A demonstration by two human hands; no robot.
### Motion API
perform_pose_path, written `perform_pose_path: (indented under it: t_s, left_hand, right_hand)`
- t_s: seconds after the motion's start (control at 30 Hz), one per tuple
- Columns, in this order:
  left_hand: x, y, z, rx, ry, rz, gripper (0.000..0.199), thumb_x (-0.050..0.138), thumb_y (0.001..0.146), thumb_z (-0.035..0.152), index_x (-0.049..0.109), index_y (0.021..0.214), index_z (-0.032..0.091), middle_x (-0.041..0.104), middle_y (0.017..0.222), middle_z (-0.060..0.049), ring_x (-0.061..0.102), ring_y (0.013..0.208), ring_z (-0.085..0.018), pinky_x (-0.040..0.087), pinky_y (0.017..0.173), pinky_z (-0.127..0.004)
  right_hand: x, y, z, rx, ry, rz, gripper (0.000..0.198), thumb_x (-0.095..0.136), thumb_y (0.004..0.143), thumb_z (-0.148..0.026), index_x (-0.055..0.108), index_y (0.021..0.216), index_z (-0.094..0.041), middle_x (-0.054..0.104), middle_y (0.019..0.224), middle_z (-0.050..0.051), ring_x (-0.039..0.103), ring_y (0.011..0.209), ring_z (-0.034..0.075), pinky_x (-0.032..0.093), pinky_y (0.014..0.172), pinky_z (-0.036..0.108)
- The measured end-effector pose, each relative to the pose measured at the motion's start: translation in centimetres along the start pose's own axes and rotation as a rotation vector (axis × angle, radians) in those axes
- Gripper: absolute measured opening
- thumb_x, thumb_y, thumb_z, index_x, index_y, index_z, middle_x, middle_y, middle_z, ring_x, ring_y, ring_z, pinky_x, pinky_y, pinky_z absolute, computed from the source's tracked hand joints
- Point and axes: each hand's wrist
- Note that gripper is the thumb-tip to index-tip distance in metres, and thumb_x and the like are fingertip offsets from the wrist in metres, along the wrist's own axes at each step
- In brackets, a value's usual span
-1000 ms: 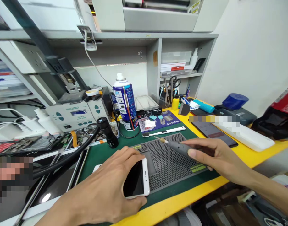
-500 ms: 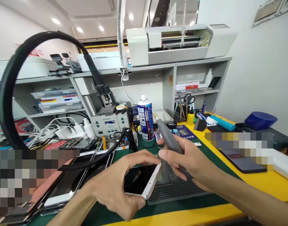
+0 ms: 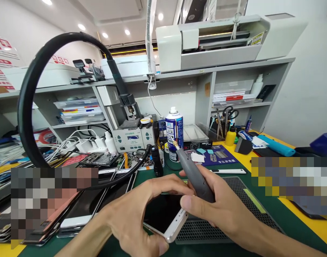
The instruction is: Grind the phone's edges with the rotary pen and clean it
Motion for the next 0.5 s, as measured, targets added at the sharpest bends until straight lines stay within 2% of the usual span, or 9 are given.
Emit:
perform_pose_path:
  t_s: [0.1,0.2,0.37,0.5]
  left_hand:
    - [0.3,-0.2,-0.3,-0.008,-0.022,0.004,0.072,0.053,0.061,0.019,0.056,0.133,0.022,0.059,0.14,-0.007,0.056,0.13,-0.035,0.04,0.114,-0.05]
    - [0.4,-0.1,-0.6,-0.002,-0.112,-0.01,0.074,0.055,0.061,0.019,0.054,0.134,0.021,0.057,0.142,-0.009,0.055,0.131,-0.035,0.041,0.113,-0.05]
    - [0.9,0.4,-1.0,-0.029,-0.233,-0.016,0.07,0.056,0.06,0.021,0.054,0.13,0.019,0.056,0.139,-0.013,0.055,0.131,-0.036,0.039,0.113,-0.053]
    - [1.3,0.2,-1.0,-0.045,-0.285,-0.007,0.069,0.057,0.062,0.023,0.054,0.131,0.02,0.055,0.141,-0.013,0.056,0.13,-0.035,0.039,0.113,-0.053]
  right_hand:
    - [0.3,0.0,-0.2,0.016,-0.025,0.026,0.07,0.084,0.075,-0.052,0.052,0.129,-0.021,0.064,0.099,0.002,0.058,0.086,0.017,0.049,0.076,0.028]
    - [0.3,0.1,-0.1,0.045,-0.039,0.022,0.07,0.083,0.077,-0.048,0.05,0.132,-0.022,0.066,0.103,0.003,0.061,0.09,0.02,0.051,0.078,0.03]
    - [-0.2,0.2,0.0,0.0,0.004,-0.017,0.051,0.076,0.084,-0.038,0.051,0.125,-0.021,0.064,0.123,0.008,0.061,0.109,0.025,0.052,0.083,0.031]
    - [-0.4,0.2,0.0,-0.031,0.037,-0.063,0.03,0.071,0.087,-0.036,0.053,0.104,-0.021,0.066,0.115,0.007,0.062,0.108,0.026,0.051,0.088,0.034]
Point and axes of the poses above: each hand's wrist, its own y-axis towards the middle knuckle, its own x-axis out of the palm, z = x × y
